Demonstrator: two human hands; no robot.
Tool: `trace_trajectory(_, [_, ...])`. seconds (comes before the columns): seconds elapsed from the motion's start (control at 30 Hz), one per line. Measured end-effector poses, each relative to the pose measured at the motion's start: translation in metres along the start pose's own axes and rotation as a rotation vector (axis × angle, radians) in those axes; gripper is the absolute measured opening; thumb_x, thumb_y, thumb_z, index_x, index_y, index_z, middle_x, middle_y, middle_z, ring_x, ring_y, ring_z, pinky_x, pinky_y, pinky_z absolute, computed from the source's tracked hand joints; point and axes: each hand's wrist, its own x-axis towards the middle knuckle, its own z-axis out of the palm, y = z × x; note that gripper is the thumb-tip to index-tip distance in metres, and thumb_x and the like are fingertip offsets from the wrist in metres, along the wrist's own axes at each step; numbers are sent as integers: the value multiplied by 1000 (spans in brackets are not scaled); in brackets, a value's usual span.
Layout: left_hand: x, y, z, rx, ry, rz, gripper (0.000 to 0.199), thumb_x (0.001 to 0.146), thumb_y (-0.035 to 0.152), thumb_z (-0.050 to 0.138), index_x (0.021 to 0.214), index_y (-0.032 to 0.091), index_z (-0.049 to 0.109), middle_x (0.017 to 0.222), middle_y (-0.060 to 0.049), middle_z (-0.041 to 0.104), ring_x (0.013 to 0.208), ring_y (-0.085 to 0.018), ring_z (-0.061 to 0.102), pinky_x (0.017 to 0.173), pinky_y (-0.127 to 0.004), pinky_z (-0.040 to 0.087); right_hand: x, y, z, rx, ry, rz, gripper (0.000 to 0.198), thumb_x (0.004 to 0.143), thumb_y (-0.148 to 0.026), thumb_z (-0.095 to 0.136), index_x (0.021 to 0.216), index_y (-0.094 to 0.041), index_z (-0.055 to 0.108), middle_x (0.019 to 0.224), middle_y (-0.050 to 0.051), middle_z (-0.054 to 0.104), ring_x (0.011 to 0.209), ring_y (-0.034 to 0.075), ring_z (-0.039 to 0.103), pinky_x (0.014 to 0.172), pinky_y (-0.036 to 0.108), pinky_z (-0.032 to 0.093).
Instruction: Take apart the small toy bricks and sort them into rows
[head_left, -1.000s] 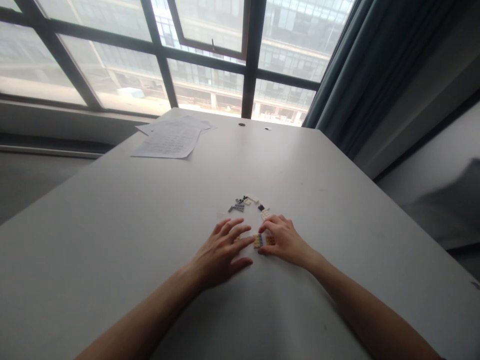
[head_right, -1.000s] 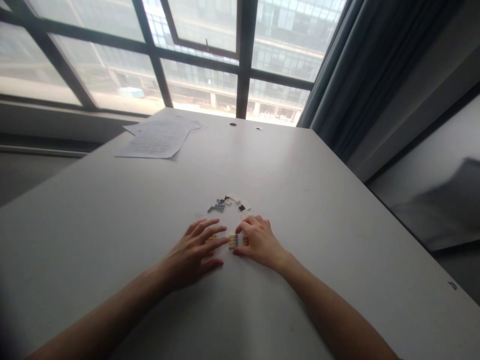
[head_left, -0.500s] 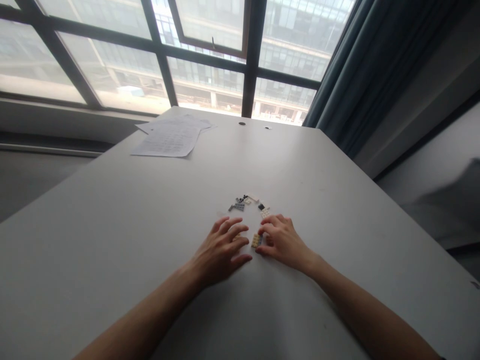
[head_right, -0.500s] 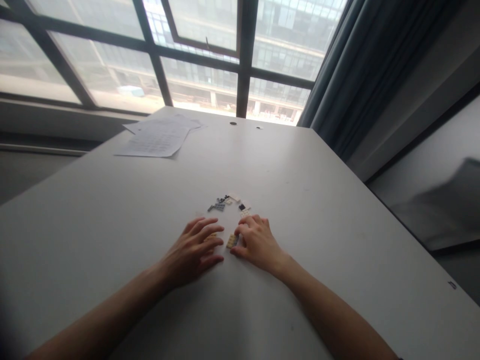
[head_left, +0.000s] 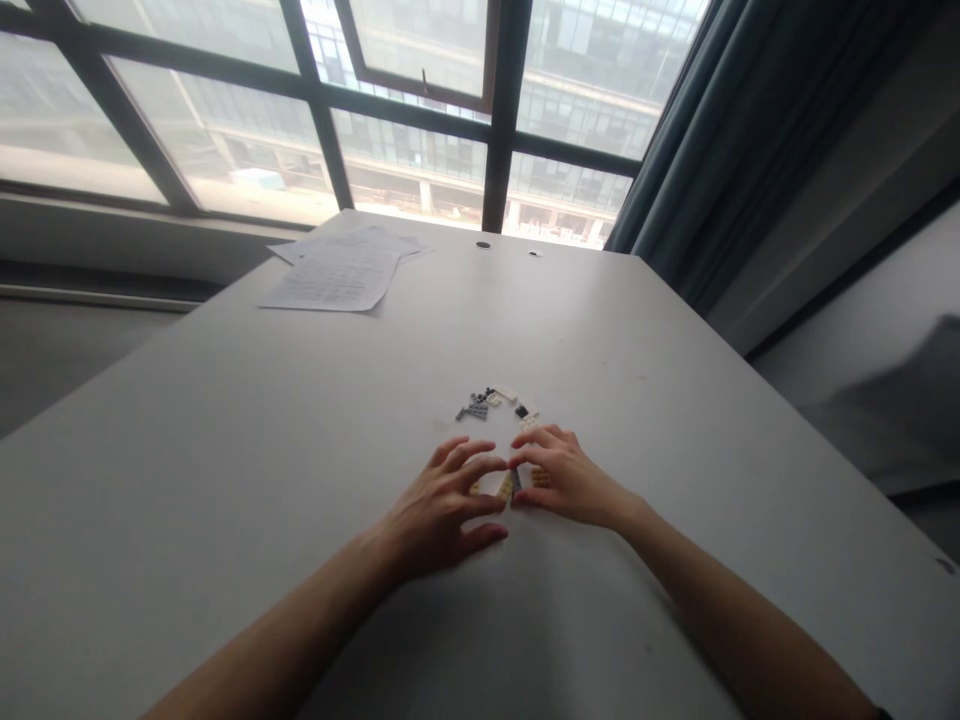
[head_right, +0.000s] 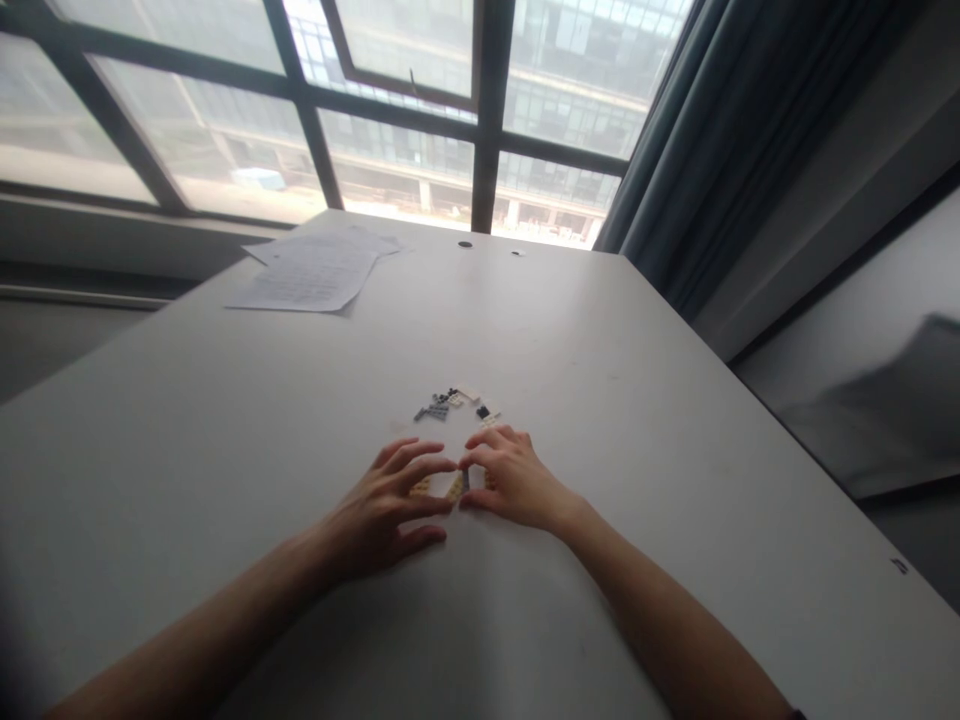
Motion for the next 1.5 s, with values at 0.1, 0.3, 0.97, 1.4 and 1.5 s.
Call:
trace_trajectory(0.1, [-1, -2, 1, 16, -15, -5, 19, 83, 42, 63, 97, 32, 70, 127, -2, 58, 127, -27, 42, 108, -47, 25, -2, -1, 0, 1, -1, 10, 29, 74, -35, 76, 99, -26, 65, 122, 4, 57, 120, 24, 44, 102, 45, 30])
trace_trajectory(0.3, [-5, -6, 4, 70, 19, -50, 20, 83, 42, 62, 95, 28, 70, 127, -4, 58, 128, -28, 42, 110, -50, 24, -3, -2, -3, -3, 2, 16, 28, 74, -37, 75, 97, -26, 65, 121, 4, 58, 120, 24, 45, 102, 45, 31])
trace_trajectory(0.97, [-3, -4, 4, 88, -26, -115, 28, 85, 42, 59, 107, 26, 66, 130, -6, 56, 131, -31, 37, 110, -52, 23, -1, 2, -5, 26, -42, 77, 24, 79, -36, 71, 100, -26, 67, 124, 6, 57, 122, 25, 44, 103, 47, 30])
trace_trajectory(1.4, [-1, -4, 9, 177, 18, -215, 27, 88, 34, 54, 112, 24, 63, 130, -8, 56, 132, -31, 36, 110, -54, 24, -1, 0, 8, -75, 70, 99, 33, 71, -33, 78, 99, -24, 65, 122, 6, 58, 119, 25, 44, 99, 44, 33])
trace_trajectory(1.5, [-1, -4, 9, 176, 6, -211, 25, 88, 33, 54, 109, 24, 65, 131, -8, 56, 132, -31, 36, 110, -54, 24, 0, 0, 14, -80, 77, 88, 33, 71, -32, 78, 100, -23, 65, 123, 7, 57, 120, 26, 43, 99, 45, 32])
